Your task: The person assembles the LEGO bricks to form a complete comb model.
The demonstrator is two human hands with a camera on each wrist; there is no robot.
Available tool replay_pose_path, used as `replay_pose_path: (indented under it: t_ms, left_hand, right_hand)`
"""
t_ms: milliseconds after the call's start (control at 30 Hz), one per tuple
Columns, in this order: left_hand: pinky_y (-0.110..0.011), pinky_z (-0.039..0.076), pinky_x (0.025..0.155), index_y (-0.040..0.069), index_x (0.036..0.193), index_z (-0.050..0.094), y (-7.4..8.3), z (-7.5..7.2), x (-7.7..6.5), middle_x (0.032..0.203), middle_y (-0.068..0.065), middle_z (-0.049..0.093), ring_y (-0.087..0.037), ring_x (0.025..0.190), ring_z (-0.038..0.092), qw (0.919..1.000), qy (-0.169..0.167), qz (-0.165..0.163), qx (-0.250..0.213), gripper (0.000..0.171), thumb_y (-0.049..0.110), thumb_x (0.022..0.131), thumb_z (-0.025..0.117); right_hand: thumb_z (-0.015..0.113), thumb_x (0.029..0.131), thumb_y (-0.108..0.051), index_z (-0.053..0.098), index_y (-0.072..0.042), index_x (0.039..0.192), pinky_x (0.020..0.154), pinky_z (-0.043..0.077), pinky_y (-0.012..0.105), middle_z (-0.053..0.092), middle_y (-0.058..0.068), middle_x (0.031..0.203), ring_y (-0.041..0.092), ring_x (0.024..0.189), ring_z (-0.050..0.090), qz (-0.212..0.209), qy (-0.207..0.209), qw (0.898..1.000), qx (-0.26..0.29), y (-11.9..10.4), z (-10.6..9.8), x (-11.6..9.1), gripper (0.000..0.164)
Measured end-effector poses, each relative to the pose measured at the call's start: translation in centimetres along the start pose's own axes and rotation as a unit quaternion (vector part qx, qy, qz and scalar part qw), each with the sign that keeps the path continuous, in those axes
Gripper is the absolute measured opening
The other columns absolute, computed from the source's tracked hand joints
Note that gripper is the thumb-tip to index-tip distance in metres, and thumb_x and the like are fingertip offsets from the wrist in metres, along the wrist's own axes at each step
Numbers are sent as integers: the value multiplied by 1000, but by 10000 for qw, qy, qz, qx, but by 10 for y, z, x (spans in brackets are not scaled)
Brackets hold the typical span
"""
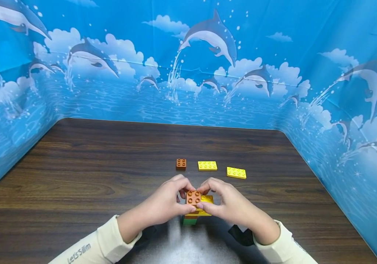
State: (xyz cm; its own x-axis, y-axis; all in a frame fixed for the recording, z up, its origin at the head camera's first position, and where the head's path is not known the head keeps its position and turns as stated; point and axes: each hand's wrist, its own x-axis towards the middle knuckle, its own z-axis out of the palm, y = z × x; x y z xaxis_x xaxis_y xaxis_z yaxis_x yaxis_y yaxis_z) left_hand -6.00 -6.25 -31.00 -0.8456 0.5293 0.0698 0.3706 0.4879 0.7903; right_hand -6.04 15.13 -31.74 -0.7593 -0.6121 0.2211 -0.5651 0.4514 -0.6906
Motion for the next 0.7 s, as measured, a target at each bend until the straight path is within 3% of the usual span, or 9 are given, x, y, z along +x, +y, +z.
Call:
replay_pose_path:
  t_ms: [233, 467, 700]
  left_hand:
    - [-23, 49, 67, 7, 97, 61, -4, 0, 1, 91, 1, 50, -15, 82, 50, 9993, -50, 152, -327, 25, 6, 79, 78]
    - [-23, 49, 65, 8, 94, 60, -1, 2, 3, 89, 2, 49, -15, 81, 49, 9995, -82, 194, -222, 24, 7, 78, 78]
    - [-24, 47, 65, 9, 94, 59, 3, -1, 4, 89, 1, 49, -16, 81, 48, 9998, -194, 17, -98, 23, 8, 80, 78]
  right_hand:
    - [71, 88, -17, 61, -14, 103, 89, 49, 32, 61, -7, 103, 9, 98, 58, -44, -200, 9998, -40, 0, -4, 3, 18]
    - [72, 87, -15, 62, -13, 103, 86, 50, 31, 62, -6, 103, 9, 95, 57, -107, -259, 9996, -89, 0, -8, 3, 19]
    - [71, 87, -16, 63, -14, 103, 84, 50, 31, 61, -7, 102, 8, 92, 55, 53, -450, 9987, -252, -3, -10, 6, 18]
